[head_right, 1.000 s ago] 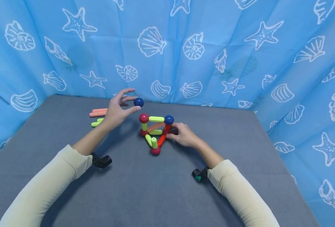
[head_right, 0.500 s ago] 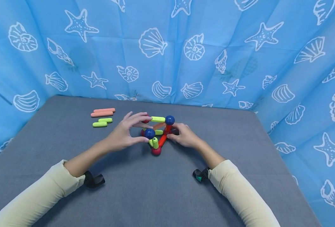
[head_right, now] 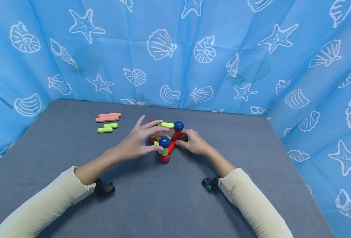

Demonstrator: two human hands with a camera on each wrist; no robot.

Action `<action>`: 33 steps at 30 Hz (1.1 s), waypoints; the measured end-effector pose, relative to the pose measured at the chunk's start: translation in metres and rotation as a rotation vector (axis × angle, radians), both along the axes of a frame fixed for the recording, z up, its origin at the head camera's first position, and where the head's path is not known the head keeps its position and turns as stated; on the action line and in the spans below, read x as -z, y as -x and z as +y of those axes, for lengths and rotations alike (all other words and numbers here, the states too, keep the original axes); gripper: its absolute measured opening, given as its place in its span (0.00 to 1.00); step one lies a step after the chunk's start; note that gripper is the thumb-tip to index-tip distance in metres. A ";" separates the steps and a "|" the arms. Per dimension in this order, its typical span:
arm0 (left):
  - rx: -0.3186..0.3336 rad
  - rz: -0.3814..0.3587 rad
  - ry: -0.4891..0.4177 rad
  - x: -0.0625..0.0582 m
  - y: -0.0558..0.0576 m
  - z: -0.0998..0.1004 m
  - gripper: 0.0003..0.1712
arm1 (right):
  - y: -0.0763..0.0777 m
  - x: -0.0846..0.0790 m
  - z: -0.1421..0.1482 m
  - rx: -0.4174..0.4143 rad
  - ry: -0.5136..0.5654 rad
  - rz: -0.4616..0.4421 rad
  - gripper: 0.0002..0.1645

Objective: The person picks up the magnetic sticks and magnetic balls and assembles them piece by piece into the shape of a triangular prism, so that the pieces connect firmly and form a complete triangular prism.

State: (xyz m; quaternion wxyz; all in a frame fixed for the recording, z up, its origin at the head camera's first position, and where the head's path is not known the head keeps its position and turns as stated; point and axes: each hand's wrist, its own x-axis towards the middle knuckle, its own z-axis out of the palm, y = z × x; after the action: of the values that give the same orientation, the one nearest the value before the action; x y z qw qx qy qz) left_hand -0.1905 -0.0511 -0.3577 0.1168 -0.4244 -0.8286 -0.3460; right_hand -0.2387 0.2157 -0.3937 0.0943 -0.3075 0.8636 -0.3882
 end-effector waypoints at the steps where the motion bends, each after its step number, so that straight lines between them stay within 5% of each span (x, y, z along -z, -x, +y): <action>1: 0.005 0.005 0.000 0.000 0.000 0.001 0.33 | 0.000 0.000 0.000 -0.003 0.001 0.000 0.25; 10: 0.032 0.008 -0.001 0.000 0.002 0.004 0.33 | -0.001 0.000 0.002 -0.013 0.006 0.001 0.24; 15: 0.022 -0.129 -0.204 -0.003 0.012 -0.017 0.27 | 0.001 0.001 0.002 -0.010 0.005 -0.008 0.24; 18: -0.059 -0.195 -0.339 -0.001 0.028 -0.043 0.18 | 0.001 -0.001 0.001 0.008 -0.016 -0.018 0.24; 23: -0.305 -0.193 -0.401 0.013 0.058 -0.099 0.13 | 0.000 -0.005 -0.001 0.019 -0.038 -0.017 0.23; 28: -0.543 -0.233 -0.365 0.035 0.076 -0.150 0.14 | -0.001 -0.007 -0.003 0.024 -0.058 -0.013 0.22; 33: -0.633 -0.300 -0.275 0.052 0.079 -0.183 0.17 | -0.001 -0.005 -0.003 0.025 -0.059 -0.021 0.23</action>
State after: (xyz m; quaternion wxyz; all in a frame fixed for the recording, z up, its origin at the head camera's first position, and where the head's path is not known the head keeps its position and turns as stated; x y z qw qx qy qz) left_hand -0.2697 -0.2339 -0.4100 0.1513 -0.0721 -0.8724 -0.4592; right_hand -0.2373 0.2131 -0.3884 0.1076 -0.2898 0.8775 -0.3667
